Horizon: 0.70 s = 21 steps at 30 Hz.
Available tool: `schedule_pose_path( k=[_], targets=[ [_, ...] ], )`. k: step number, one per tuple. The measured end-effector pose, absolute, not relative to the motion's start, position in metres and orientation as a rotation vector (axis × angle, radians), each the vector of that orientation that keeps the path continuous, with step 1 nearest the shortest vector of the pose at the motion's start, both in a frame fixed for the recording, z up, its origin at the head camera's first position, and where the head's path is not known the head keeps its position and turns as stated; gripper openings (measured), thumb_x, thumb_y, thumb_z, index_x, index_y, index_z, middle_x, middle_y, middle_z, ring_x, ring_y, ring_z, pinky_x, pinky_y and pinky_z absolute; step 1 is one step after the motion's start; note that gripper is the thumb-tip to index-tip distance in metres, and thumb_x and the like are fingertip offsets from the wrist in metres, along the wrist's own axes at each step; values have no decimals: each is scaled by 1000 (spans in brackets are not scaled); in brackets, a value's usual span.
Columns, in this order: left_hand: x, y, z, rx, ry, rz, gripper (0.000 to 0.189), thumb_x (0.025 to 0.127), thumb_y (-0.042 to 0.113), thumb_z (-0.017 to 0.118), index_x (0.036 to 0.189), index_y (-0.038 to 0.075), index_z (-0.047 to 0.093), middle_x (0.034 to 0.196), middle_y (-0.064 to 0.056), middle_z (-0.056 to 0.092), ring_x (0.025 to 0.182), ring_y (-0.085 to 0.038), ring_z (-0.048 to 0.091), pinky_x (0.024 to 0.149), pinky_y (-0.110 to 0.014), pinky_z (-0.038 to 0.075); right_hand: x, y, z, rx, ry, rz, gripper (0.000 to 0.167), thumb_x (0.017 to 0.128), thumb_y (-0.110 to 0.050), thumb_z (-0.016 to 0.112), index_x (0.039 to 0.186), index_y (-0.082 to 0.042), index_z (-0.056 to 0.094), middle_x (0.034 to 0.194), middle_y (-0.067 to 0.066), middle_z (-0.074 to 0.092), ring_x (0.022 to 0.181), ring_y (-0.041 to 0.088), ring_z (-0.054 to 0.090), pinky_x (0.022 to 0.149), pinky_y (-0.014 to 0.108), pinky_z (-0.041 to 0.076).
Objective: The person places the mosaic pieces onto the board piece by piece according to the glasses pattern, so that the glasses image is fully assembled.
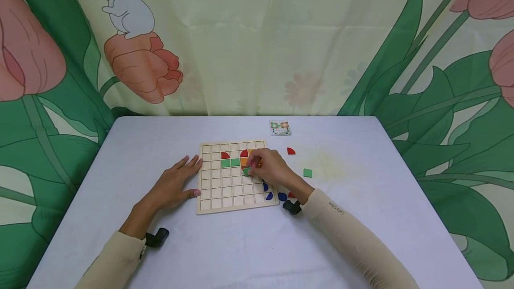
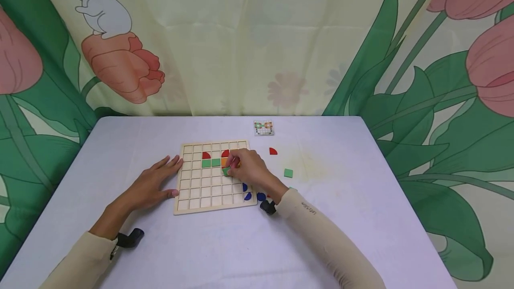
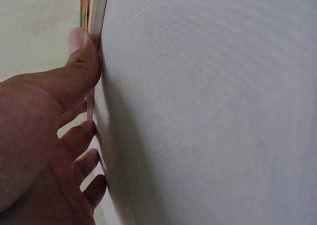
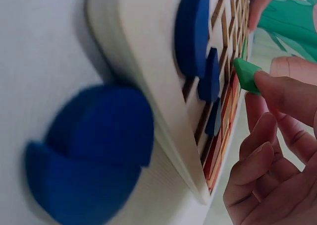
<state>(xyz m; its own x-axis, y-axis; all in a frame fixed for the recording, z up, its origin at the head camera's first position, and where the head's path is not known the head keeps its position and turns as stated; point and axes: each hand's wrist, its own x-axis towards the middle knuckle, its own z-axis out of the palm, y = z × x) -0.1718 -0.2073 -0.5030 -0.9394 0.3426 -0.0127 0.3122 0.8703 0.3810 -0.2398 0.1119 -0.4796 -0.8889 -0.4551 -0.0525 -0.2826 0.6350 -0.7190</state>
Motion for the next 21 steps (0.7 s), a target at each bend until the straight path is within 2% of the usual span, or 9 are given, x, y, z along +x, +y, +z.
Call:
schedule_pose_path(
  k=[10,21],
  targets=[
    [-172,-208,-506,513,2969,585,96,89,33,87,166,10,35,174,-15,31,162,-47,23,120,-75,31,-242,102,-484,-653,2652,-1026,12,92,-10,82,95,-17,73,86,-6,69,82,13,63,73,29,50],
    [-173,-209,-508,497,2967,588,97,88,33,87,167,11,35,175,-14,30,163,-46,22,123,-73,29,-244,88,-477,-696,2640,-1045,12,92,-10,84,95,-15,73,86,-4,70,83,15,64,77,31,49]
  ],
)
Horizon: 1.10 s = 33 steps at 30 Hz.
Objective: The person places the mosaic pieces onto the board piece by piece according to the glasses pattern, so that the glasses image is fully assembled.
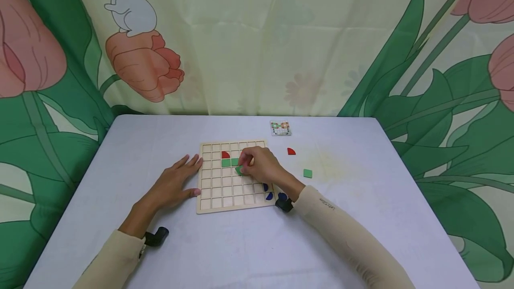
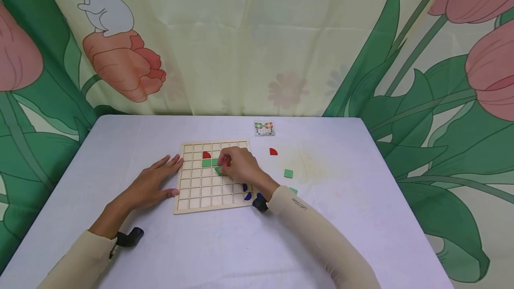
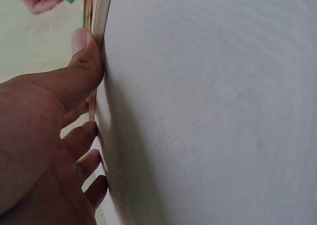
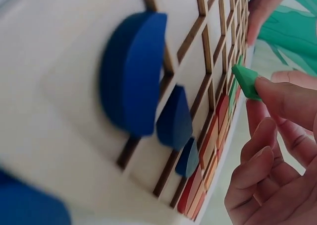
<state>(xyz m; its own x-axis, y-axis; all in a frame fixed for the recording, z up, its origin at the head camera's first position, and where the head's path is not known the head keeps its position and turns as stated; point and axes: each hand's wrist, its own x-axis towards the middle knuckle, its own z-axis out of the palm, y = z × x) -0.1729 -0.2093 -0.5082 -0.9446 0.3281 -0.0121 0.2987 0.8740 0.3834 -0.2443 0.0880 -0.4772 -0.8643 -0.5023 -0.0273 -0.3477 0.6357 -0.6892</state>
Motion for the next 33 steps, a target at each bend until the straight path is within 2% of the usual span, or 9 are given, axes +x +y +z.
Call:
schedule_pose_path(
  k=[6,16,26,33],
  targets=[
    [-174,-210,-510,510,2961,587,97,89,34,86,167,11,34,175,-14,30,163,-46,22,122,-74,29,-246,79,-479,-738,2643,-1030,11,92,-10,83,94,-15,74,85,-4,69,79,13,61,74,29,47],
    [-174,-213,-510,558,2969,584,95,90,34,85,166,8,35,174,-16,31,162,-48,24,120,-75,32,-250,66,-472,-755,2671,-979,9,93,-11,79,95,-18,74,87,-7,70,86,12,64,79,31,50],
    [-175,-214,-511,558,2969,581,94,91,35,84,166,9,35,175,-15,30,162,-47,23,120,-75,31,-255,48,-467,-793,2703,-965,9,91,-11,78,94,-19,73,87,-6,74,84,12,64,69,27,46],
    [-174,-214,-510,573,2964,602,94,90,34,85,166,8,36,174,-16,31,162,-48,24,120,-75,31,-261,35,-467,-773,2706,-941,9,93,-14,80,94,-21,74,88,-8,74,85,12,64,69,26,45]
  ],
)
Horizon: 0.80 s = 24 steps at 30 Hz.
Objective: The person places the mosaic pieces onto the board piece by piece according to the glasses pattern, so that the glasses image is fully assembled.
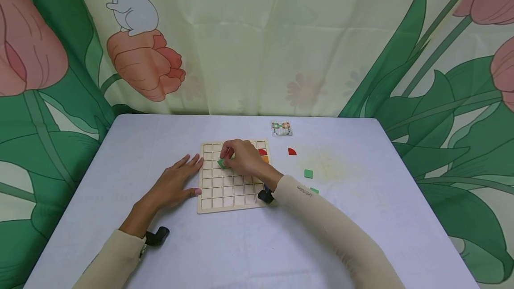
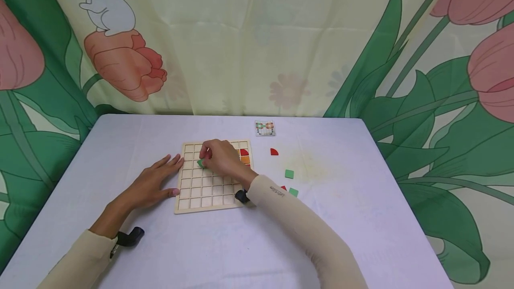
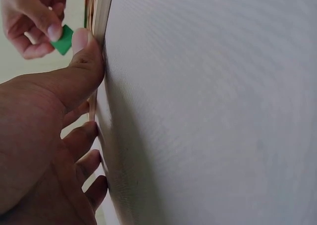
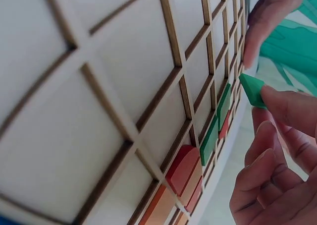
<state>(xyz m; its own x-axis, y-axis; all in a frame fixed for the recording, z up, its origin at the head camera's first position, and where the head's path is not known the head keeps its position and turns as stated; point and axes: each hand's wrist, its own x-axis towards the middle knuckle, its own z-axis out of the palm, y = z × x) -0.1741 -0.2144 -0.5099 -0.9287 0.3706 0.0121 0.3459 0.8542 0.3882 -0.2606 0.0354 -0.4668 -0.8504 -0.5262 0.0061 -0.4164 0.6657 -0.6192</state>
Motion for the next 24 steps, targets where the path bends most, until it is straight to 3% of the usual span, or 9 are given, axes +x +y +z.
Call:
schedule_pose_path(
  k=[15,24],
  targets=[
    [-172,-214,-506,566,2955,598,93,91,34,84,166,8,36,174,-17,31,161,-49,23,118,-76,32,-277,19,-472,-593,2701,-962,8,95,-16,81,97,-21,75,84,-7,72,82,13,64,68,27,47],
    [-173,-214,-507,568,2956,617,94,91,36,84,166,10,36,174,-14,31,162,-47,23,119,-76,32,-282,6,-475,-530,2740,-971,10,94,-14,78,92,-23,73,79,-6,70,74,14,62,59,26,45]
  ],
)
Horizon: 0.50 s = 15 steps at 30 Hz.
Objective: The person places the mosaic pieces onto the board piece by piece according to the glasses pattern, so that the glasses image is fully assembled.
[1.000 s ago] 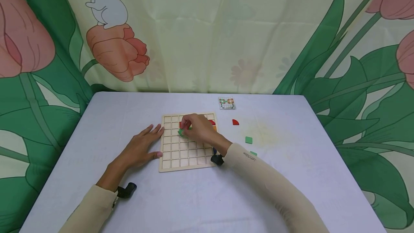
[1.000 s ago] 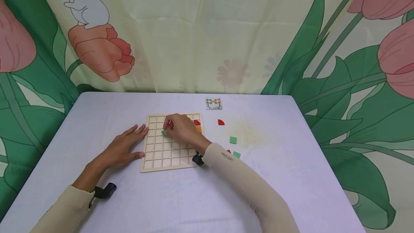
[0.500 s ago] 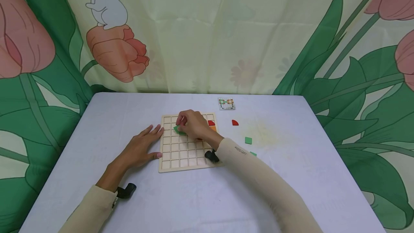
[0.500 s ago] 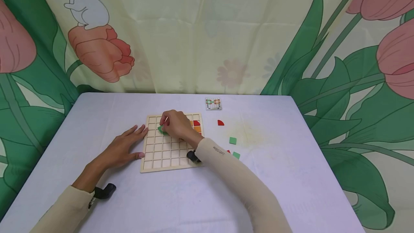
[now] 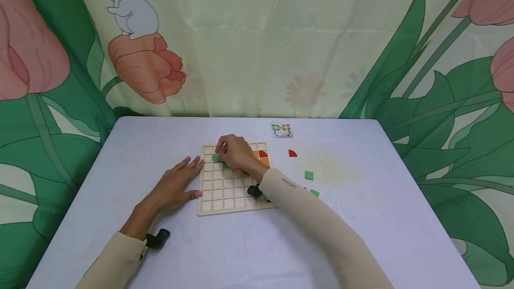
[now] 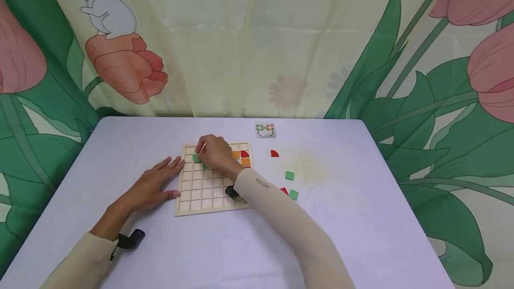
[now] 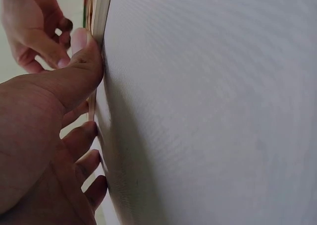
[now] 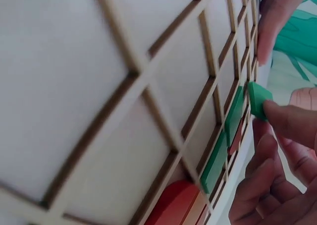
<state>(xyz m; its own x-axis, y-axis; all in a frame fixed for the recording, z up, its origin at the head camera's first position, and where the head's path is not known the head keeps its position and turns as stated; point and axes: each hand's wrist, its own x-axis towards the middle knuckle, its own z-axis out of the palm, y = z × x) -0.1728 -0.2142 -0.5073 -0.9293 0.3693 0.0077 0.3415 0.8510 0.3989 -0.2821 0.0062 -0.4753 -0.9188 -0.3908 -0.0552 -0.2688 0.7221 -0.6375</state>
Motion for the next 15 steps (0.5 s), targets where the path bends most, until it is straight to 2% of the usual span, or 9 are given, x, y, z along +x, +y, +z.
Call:
schedule_pose_path(
  k=[7,15],
  targets=[
    [-172,-212,-505,554,2964,608,94,90,35,85,166,10,36,174,-14,31,162,-47,24,118,-76,33,-284,1,-475,-449,2774,-946,13,94,-16,80,89,-24,71,77,-6,69,71,14,63,57,27,44],
    [-171,-213,-505,562,2959,620,93,91,35,84,166,10,36,174,-14,31,162,-47,23,117,-77,33,-285,-1,-474,-510,2795,-788,12,95,-22,82,89,-24,71,76,-6,68,73,14,62,58,27,45]
  ],
)
